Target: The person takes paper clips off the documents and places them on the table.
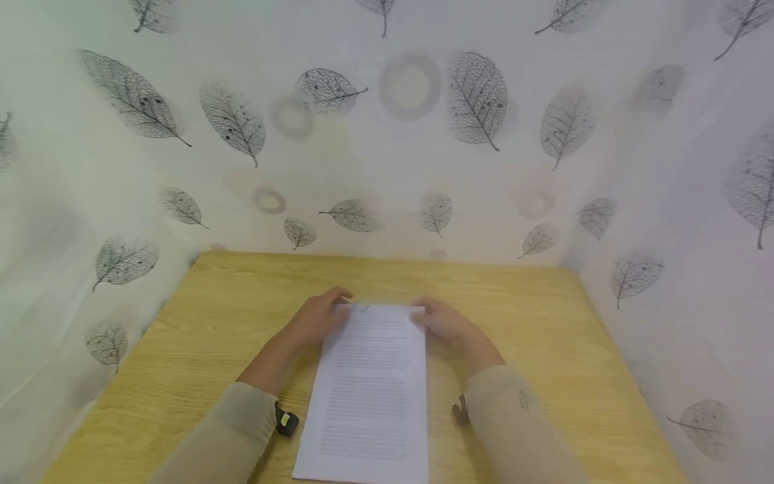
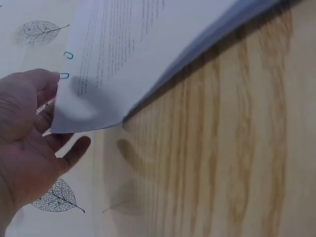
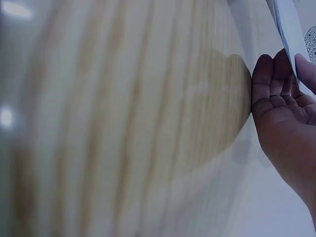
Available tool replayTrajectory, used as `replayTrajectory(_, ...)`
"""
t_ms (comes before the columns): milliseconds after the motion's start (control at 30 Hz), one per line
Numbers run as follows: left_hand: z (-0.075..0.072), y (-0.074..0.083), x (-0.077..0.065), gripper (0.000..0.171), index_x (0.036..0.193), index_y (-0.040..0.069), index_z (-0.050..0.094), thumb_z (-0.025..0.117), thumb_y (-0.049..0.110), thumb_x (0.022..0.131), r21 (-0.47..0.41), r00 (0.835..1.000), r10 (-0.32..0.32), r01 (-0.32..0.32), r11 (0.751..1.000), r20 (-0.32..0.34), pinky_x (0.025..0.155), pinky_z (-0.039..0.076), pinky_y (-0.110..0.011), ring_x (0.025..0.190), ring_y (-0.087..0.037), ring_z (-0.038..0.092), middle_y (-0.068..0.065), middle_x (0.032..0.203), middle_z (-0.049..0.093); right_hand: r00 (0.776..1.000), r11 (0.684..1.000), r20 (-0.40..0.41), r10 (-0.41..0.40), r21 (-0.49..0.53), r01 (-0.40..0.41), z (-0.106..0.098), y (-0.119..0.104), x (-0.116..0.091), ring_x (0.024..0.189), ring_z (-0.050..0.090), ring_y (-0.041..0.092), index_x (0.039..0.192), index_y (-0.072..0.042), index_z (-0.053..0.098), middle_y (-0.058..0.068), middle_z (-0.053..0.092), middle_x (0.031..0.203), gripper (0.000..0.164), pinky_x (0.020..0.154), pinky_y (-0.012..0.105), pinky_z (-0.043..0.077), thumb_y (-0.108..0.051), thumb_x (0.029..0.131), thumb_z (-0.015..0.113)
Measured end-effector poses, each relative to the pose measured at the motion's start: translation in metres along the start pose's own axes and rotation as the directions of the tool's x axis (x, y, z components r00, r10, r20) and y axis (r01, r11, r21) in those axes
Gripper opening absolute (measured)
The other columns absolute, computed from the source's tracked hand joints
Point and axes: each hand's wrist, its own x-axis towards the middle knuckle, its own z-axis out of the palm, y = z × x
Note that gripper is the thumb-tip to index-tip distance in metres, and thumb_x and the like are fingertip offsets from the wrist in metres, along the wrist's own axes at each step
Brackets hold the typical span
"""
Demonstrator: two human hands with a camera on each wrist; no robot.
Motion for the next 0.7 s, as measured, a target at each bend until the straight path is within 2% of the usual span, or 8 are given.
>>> replayTrajectory(100,0.0015,-0.0011,0.0017,0.032,0.140,0.021,0.066,0.067,0.025,0.108,0.015,0.999,0.028,-0.029,0.999,0.030,0.115,0.054,-0.052,0.134,-0.034,0.068,-0.013,0.142,0.072,1.000,1.000,0.005,0.007,0.000,-0.007,-0.0008,0.0023,0.0019,0.101,0.065,0.016,0.119,-0.005,0.058,0.002,0.071,0.113,0.008,0.088,0.028,0.053,-0.009,0.112,0.056)
replayTrajectory(233,0.0036,-0.0037,0.0030,0.027,0.134,0.026,0.067,0.071,0.023,0.107,0.003,0.998,0.050,-0.050,0.999,0.038,0.112,0.055,-0.052,0.131,-0.032,0.069,-0.012,0.138,0.074,0.999,1.000,0.036,0.014,0.021,-0.015,-0.0024,0.0035,0.0006,0.105,0.065,0.017,0.120,-0.006,0.057,0.002,0.072,0.116,0.010,0.092,0.029,0.053,-0.013,0.112,0.057)
replayTrajectory(367,0.0050,-0.0058,0.0026,0.028,0.132,0.029,0.066,0.072,0.022,0.105,-0.052,0.999,0.043,-0.042,0.998,0.030,0.103,0.057,-0.049,0.114,-0.027,0.071,-0.010,0.128,0.075,0.998,0.998,0.063,0.027,0.061,-0.030,-0.0035,0.0040,-0.0015,0.110,0.065,0.017,0.120,-0.008,0.057,0.001,0.073,0.119,0.011,0.096,0.029,0.053,-0.016,0.112,0.058)
replayTrajectory(500,0.0054,-0.0066,0.0019,0.027,0.130,0.027,0.064,0.072,0.022,0.105,-0.104,0.998,0.048,-0.045,0.994,0.035,0.093,0.056,-0.043,0.101,-0.023,0.068,-0.008,0.121,0.075,0.996,0.997,0.094,0.011,0.074,-0.018,-0.0054,0.0031,-0.0045,0.112,0.064,0.016,0.120,-0.007,0.057,-0.001,0.073,0.120,0.011,0.097,0.029,0.052,-0.014,0.111,0.059)
replayTrajectory(700,0.0076,-0.0098,0.0042,0.023,0.129,0.025,0.066,0.071,0.022,0.106,-0.112,0.997,0.063,-0.058,0.992,0.036,0.092,0.056,-0.040,0.100,-0.021,0.069,-0.007,0.119,0.076,0.992,0.996,0.124,-0.016,0.092,0.004,-0.0095,0.0054,-0.0065,0.109,0.064,0.015,0.121,-0.005,0.056,-0.002,0.072,0.118,0.012,0.095,0.027,0.053,-0.011,0.110,0.059)
